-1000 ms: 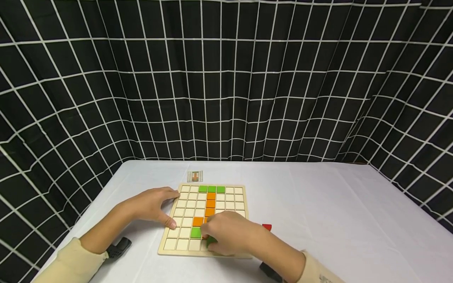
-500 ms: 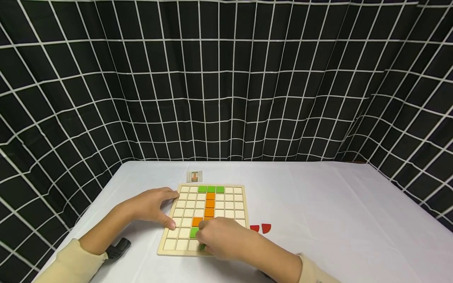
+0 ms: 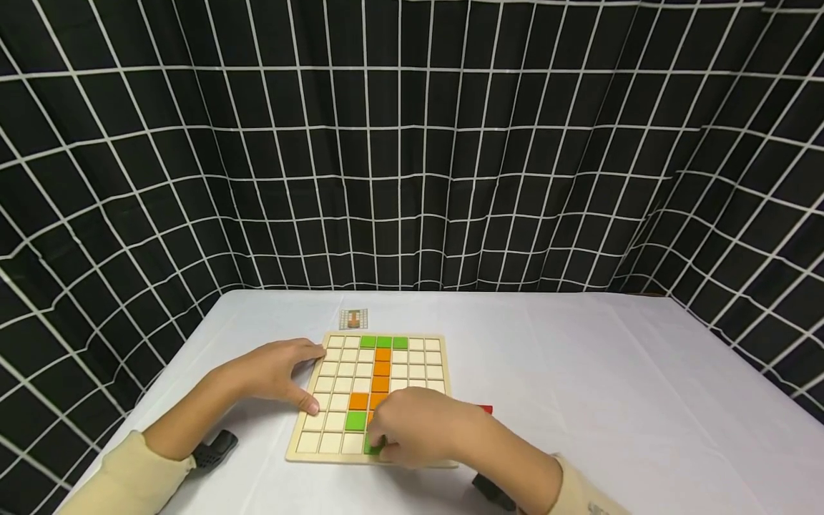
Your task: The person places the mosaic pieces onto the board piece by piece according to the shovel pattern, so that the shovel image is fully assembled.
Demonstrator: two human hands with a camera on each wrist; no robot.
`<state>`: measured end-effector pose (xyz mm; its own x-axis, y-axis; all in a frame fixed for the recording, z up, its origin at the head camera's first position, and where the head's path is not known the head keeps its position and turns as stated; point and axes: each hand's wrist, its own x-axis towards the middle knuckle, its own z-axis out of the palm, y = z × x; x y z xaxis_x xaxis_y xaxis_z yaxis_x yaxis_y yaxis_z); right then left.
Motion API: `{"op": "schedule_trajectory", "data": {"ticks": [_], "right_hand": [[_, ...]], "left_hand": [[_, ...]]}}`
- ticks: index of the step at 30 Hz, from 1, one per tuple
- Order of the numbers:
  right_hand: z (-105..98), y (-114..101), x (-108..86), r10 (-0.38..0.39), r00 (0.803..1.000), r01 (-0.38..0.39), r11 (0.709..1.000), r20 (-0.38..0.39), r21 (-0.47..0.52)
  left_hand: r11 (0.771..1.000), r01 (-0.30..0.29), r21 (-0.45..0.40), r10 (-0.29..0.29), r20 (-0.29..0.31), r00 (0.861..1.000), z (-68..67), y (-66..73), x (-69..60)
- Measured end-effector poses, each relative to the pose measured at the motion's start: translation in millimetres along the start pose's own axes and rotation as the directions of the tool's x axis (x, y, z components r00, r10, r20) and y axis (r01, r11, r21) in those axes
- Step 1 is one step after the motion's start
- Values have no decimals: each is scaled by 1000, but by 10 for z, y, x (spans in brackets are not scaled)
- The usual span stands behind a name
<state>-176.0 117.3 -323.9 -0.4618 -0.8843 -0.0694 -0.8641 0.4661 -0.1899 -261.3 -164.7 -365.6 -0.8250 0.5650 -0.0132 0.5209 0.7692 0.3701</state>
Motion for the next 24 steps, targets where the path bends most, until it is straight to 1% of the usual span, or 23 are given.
{"op": "schedule_trajectory", "data": {"ticks": [2,4,6,8,10,11,12,14,16,17,19,20,24], "right_hand": [[-54,52,-42,5,999,-9,996,35,88],[-111,123,-94,21,996,-35,985,85,171],[-173,214,-155,59,988,-92,966,139,243],[-231,322,-227,130,975,-179,941,182,287],[-279,437,-297,220,955,-271,920,198,283],[-298,493,-330,277,940,-325,905,200,275],[-312,545,-363,335,921,-379,888,198,260],[-322,632,-422,443,875,-479,848,194,226],[-308,701,-458,520,833,-550,816,188,178],[-296,724,-468,546,816,-575,802,190,161],[-264,752,-467,577,793,-605,784,197,141],[-245,759,-456,582,788,-610,780,200,136],[-167,750,-382,586,784,-616,776,205,137]], "left_hand": [[1000,-4,2,4,0,1000,-5,0,1],[1000,-11,-1,11,0,1000,-10,2,-2],[1000,-17,-3,17,0,1000,-13,3,-4],[1000,-18,-6,18,1,1000,-14,4,-6],[1000,-15,-9,16,3,1000,-17,9,-6],[1000,-15,-9,15,4,1000,-17,11,-4],[1000,-13,-8,13,5,1000,-17,13,-3],[1000,-13,-9,13,8,1000,-17,17,-1],[1000,-15,-7,15,7,1000,-18,20,1],[1000,-16,-5,16,6,1000,-19,20,-1],[1000,-20,-1,20,4,1000,-18,17,-1],[1000,-22,1,22,2,1000,-18,14,-1],[1000,-22,4,22,-2,1000,-18,1,3]]}}
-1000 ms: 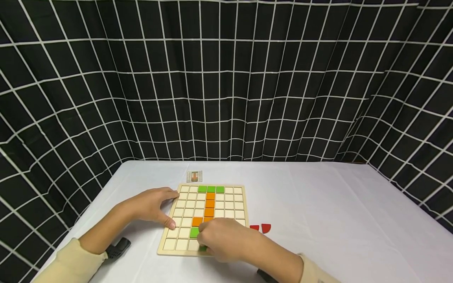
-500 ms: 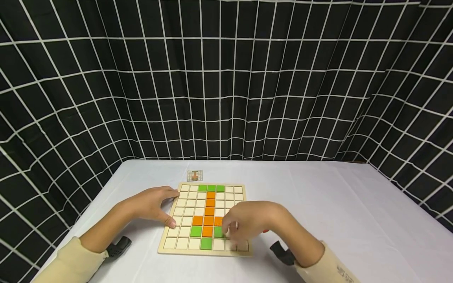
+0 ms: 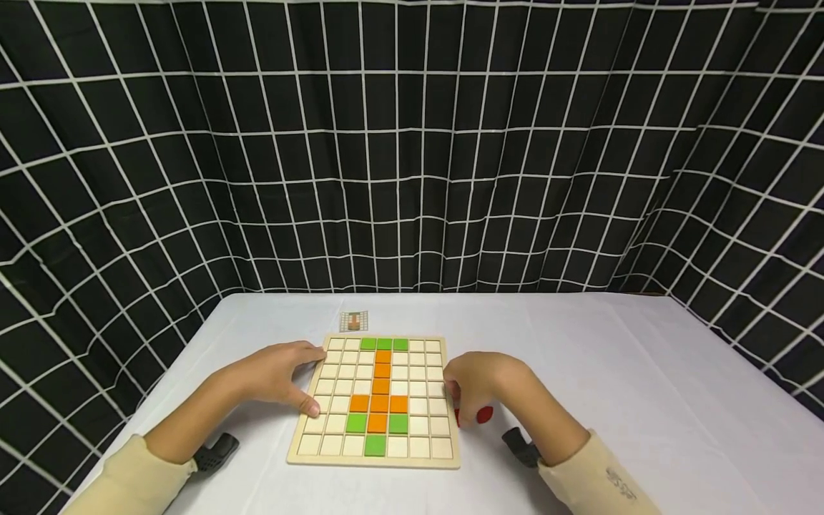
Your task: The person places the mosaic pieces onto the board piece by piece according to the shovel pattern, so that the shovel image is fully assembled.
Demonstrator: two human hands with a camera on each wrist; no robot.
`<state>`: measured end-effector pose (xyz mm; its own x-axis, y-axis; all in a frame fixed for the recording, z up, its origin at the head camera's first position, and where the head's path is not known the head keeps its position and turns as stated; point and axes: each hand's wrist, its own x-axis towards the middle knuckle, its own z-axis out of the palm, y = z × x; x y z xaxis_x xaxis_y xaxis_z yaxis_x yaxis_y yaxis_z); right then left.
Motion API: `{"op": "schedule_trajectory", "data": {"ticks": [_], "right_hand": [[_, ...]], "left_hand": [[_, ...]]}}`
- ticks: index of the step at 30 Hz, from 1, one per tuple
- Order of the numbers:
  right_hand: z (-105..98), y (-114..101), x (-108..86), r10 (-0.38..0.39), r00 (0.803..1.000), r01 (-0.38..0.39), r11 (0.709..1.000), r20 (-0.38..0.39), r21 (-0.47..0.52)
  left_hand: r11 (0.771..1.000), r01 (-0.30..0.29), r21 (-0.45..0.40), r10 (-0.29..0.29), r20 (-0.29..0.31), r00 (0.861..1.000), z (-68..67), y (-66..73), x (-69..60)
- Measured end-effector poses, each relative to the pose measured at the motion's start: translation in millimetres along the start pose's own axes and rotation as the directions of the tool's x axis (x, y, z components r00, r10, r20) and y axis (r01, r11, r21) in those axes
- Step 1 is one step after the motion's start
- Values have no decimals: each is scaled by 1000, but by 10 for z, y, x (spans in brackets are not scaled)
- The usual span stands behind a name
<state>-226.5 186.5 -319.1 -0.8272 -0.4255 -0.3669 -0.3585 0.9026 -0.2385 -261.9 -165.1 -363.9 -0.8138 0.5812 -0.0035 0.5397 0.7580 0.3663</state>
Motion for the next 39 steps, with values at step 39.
{"op": "schedule_trajectory", "data": {"ticks": [39], "right_hand": [[-22,145,84,18,993,-25,998,-115,-60]], "left_hand": [[1000,-6,-6,6,-1,1000,-2,-26,-8]]}}
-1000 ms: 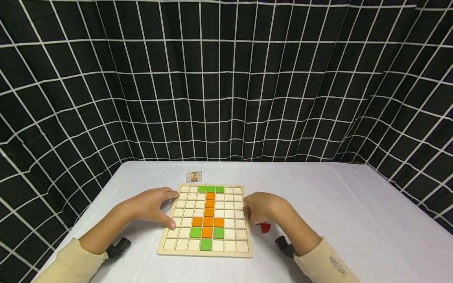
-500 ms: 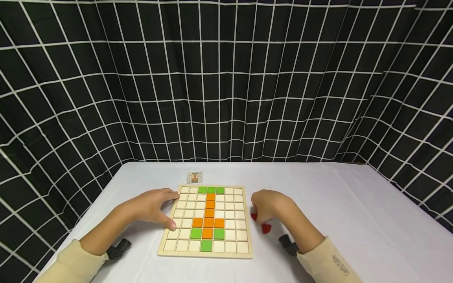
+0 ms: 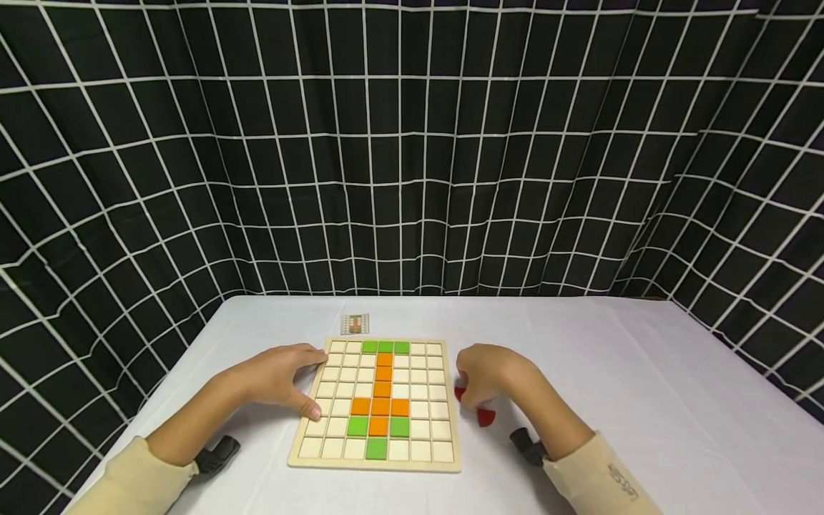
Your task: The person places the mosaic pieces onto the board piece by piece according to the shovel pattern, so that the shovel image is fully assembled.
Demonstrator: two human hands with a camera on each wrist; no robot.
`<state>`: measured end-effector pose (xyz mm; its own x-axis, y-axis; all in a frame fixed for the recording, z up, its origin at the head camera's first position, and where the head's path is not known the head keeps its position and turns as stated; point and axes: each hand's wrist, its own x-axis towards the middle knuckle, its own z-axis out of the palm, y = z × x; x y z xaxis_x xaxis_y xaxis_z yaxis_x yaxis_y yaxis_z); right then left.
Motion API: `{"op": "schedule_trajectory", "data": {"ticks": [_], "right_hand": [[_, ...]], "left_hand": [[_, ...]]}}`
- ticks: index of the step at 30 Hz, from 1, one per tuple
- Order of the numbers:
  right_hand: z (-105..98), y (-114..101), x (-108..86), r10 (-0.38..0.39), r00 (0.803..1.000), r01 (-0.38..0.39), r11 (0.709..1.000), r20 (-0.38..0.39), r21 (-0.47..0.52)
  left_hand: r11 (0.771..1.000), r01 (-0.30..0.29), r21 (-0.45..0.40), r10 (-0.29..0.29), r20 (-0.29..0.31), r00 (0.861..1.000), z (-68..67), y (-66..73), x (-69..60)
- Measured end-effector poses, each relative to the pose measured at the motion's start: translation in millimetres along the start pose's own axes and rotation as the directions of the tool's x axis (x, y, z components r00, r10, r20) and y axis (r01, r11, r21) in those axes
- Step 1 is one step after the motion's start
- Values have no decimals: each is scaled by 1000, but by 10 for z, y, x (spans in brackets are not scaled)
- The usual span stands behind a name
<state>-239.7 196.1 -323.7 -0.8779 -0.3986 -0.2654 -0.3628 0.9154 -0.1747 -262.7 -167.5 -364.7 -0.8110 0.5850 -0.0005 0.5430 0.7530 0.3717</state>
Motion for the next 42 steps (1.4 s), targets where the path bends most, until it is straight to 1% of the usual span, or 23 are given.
{"op": "schedule_trajectory", "data": {"ticks": [6,11,17,23,27,34,37,42], "right_hand": [[-15,-49,-19,-26,1000,26,1000,3,12],[-18,-124,-46,-49,999,48,998,6,33],[-6,-244,-48,-120,993,119,992,12,50],[2,-371,-19,-170,985,170,985,9,5],[31,-469,-9,-198,980,198,980,21,-26],[54,-648,-17,-303,953,304,948,27,-100],[55,-735,-16,-316,948,317,940,35,-128],[75,-877,3,-317,946,325,933,71,-154]], "left_hand": [[1000,4,6,-4,-1,1000,-16,20,-2],[1000,-5,-10,5,-1,1000,-19,38,1],[1000,9,-3,-9,1,1000,-17,35,6],[1000,6,2,-6,-3,1000,-30,35,8],[1000,8,-7,-8,-2,1000,-30,51,10],[1000,1,-8,-1,3,1000,-4,39,0],[1000,11,-2,-11,1,1000,2,31,3],[1000,25,-4,-25,1,1000,12,21,-1]]}}
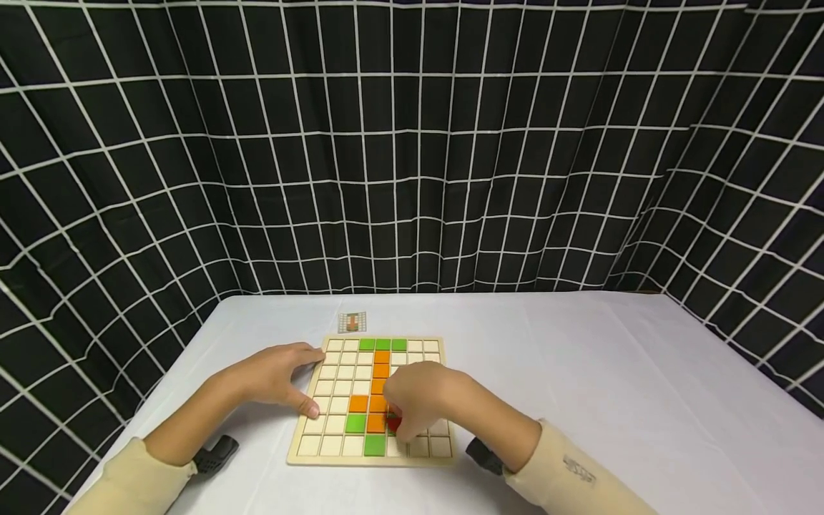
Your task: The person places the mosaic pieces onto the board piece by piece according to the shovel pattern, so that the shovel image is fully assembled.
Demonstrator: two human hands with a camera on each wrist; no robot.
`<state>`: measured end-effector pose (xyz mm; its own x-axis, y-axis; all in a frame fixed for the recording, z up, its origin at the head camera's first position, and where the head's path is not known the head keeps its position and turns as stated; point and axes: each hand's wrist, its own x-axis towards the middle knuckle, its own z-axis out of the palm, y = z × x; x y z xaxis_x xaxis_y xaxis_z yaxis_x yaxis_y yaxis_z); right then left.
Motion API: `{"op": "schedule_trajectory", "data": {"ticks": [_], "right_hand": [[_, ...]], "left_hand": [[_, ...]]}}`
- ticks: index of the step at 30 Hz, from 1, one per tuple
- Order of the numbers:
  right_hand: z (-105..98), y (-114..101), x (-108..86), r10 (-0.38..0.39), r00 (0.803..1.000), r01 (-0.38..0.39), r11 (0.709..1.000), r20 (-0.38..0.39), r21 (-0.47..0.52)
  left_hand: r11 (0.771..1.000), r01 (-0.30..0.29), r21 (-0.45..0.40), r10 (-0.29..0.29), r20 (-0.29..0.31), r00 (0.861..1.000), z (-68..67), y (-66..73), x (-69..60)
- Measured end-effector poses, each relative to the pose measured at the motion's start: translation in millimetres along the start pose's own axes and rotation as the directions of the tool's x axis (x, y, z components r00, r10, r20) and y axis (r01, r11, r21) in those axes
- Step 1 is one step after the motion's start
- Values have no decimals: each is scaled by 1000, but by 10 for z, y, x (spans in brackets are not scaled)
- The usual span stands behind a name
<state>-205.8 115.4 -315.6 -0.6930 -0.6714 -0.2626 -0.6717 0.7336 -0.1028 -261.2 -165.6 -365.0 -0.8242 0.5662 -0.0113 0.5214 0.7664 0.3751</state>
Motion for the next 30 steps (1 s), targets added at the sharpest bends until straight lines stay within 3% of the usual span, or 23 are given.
{"op": "schedule_trajectory", "data": {"ticks": [18,30], "right_hand": [[0,-300,199,-65,998,65,993,2,-102],[4,-488,328,-51,998,57,977,33,-203]], "left_hand": [[1000,-24,-11,24,-5,1000,-7,-13,-3],[999,-43,12,43,-12,999,-1,-23,-4]]}}
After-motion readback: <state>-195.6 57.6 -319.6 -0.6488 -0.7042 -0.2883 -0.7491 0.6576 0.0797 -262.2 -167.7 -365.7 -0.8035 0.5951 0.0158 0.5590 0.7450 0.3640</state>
